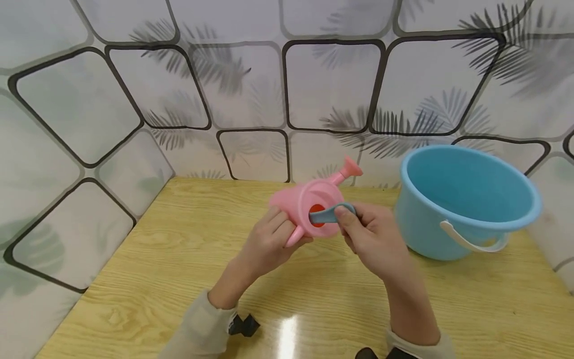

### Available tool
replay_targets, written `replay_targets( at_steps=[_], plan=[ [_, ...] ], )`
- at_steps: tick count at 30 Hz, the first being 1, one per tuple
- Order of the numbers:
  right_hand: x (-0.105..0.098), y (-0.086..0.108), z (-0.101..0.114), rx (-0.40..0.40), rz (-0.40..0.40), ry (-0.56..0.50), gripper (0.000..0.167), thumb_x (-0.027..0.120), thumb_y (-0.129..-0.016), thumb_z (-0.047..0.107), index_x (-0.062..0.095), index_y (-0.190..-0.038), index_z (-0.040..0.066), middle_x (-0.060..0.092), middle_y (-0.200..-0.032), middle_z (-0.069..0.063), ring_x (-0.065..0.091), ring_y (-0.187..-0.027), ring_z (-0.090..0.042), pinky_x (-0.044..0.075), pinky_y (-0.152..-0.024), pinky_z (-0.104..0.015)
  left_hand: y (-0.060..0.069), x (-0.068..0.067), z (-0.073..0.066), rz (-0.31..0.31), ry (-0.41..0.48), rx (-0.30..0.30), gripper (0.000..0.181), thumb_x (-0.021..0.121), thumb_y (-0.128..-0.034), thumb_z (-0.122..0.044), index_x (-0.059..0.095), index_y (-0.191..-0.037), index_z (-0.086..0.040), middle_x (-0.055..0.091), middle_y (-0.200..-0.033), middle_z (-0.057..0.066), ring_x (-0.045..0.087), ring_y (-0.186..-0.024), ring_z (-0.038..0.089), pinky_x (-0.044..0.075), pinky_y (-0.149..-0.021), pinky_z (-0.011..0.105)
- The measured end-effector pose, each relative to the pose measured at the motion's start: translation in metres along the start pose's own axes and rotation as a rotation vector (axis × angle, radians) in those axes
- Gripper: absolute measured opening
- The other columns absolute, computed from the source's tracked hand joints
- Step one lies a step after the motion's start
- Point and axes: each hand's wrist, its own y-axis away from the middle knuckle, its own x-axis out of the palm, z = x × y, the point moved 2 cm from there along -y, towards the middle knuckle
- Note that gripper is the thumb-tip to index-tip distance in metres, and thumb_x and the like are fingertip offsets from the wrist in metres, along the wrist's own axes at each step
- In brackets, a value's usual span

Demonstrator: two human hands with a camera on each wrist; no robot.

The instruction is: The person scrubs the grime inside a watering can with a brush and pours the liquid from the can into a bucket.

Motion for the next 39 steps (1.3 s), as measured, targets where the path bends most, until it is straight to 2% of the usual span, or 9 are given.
replay_targets(
  at_steps=[4, 8, 12, 15, 18, 23, 30, 35, 39],
  plan=[
    [0.003, -0.002, -0.004, 0.026, 0.02, 0.036, 0.031, 0.053, -0.101, 0.004, 0.054, -0.07, 0.004, 0.039, -0.05, -0.002, 0.029, -0.038, -0.017, 0.023, -0.034, -0.029, 0.001, 0.001, -0.001, 0.006, -0.002, 0.017, 0.04, 0.081, -0.0836, -0.028, 0.048, -0.071, -0.01, 0.047, -0.067, 0.0, 0.044, -0.066, 0.015, 0.039, -0.065, 0.022],
    [-0.008, 0.002, -0.004, 0.01, -0.039, -0.078, 0.033, 0.051, -0.101, 0.0, 0.053, -0.069, 0.002, 0.037, -0.049, -0.003, 0.023, -0.037, -0.017, 0.016, -0.033, -0.028, 0.002, 0.001, 0.0, 0.021, -0.008, 0.014, 0.042, 0.085, -0.0787, -0.027, 0.048, -0.072, -0.01, 0.048, -0.067, -0.001, 0.045, -0.067, 0.015, 0.04, -0.065, 0.021],
    [-0.005, 0.001, -0.005, 0.02, -0.002, -0.078, 0.029, 0.051, -0.101, 0.0, 0.056, -0.072, 0.001, 0.035, -0.049, -0.003, 0.023, -0.038, -0.018, 0.017, -0.033, -0.029, 0.002, 0.002, -0.001, 0.008, -0.011, 0.022, 0.038, 0.07, -0.0939, -0.029, 0.047, -0.07, -0.011, 0.046, -0.066, -0.001, 0.043, -0.065, 0.015, 0.038, -0.064, 0.021],
    [0.004, -0.003, -0.003, 0.052, 0.046, 0.006, 0.025, 0.054, -0.101, 0.005, 0.06, -0.077, 0.0, 0.034, -0.049, -0.003, 0.027, -0.038, -0.018, 0.021, -0.034, -0.031, 0.001, 0.002, -0.003, -0.007, -0.013, 0.028, 0.037, 0.066, -0.0965, -0.03, 0.047, -0.071, -0.011, 0.046, -0.067, -0.001, 0.043, -0.065, 0.015, 0.038, -0.064, 0.022],
    [0.002, -0.003, 0.0, 0.051, 0.04, 0.025, 0.027, 0.053, -0.102, 0.006, 0.059, -0.075, 0.001, 0.035, -0.049, -0.003, 0.027, -0.038, -0.018, 0.022, -0.034, -0.03, 0.001, 0.002, -0.002, -0.011, -0.004, 0.022, 0.038, 0.078, -0.0873, -0.028, 0.047, -0.071, -0.01, 0.046, -0.067, 0.0, 0.044, -0.066, 0.016, 0.04, -0.064, 0.022],
    [-0.009, 0.001, 0.001, 0.022, -0.017, -0.097, 0.032, 0.051, -0.101, -0.001, 0.054, -0.069, 0.003, 0.038, -0.049, -0.004, 0.023, -0.037, -0.019, 0.016, -0.033, -0.029, 0.0, 0.003, 0.002, -0.01, 0.018, 0.005, 0.043, 0.088, -0.075, -0.024, 0.047, -0.072, -0.009, 0.047, -0.068, 0.001, 0.045, -0.067, 0.016, 0.041, -0.065, 0.022],
    [0.001, -0.005, -0.002, 0.059, 0.065, -0.027, 0.028, 0.054, -0.102, 0.005, 0.059, -0.074, 0.002, 0.035, -0.049, -0.004, 0.027, -0.038, -0.019, 0.021, -0.034, -0.031, 0.0, 0.004, -0.002, -0.016, 0.051, 0.009, 0.04, 0.087, -0.0752, -0.024, 0.051, -0.075, -0.009, 0.049, -0.071, 0.0, 0.046, -0.069, 0.016, 0.042, -0.066, 0.022],
    [-0.011, 0.002, 0.003, 0.033, 0.031, -0.096, 0.032, 0.051, -0.102, 0.001, 0.054, -0.07, 0.005, 0.035, -0.049, -0.005, 0.022, -0.038, -0.02, 0.016, -0.033, -0.029, 0.0, 0.005, -0.002, -0.016, 0.074, -0.015, 0.04, 0.088, -0.0749, -0.023, 0.05, -0.075, -0.009, 0.048, -0.07, 0.0, 0.046, -0.069, 0.016, 0.042, -0.067, 0.022],
    [-0.006, 0.001, 0.002, 0.048, 0.068, -0.092, 0.027, 0.052, -0.101, 0.001, 0.059, -0.076, 0.002, 0.033, -0.05, -0.005, 0.023, -0.038, -0.021, 0.017, -0.033, -0.03, 0.0, 0.006, -0.003, -0.006, 0.09, -0.014, 0.039, 0.088, -0.0745, -0.024, 0.052, -0.077, -0.009, 0.049, -0.072, 0.0, 0.047, -0.07, 0.016, 0.042, -0.067, 0.022]
  ],
)
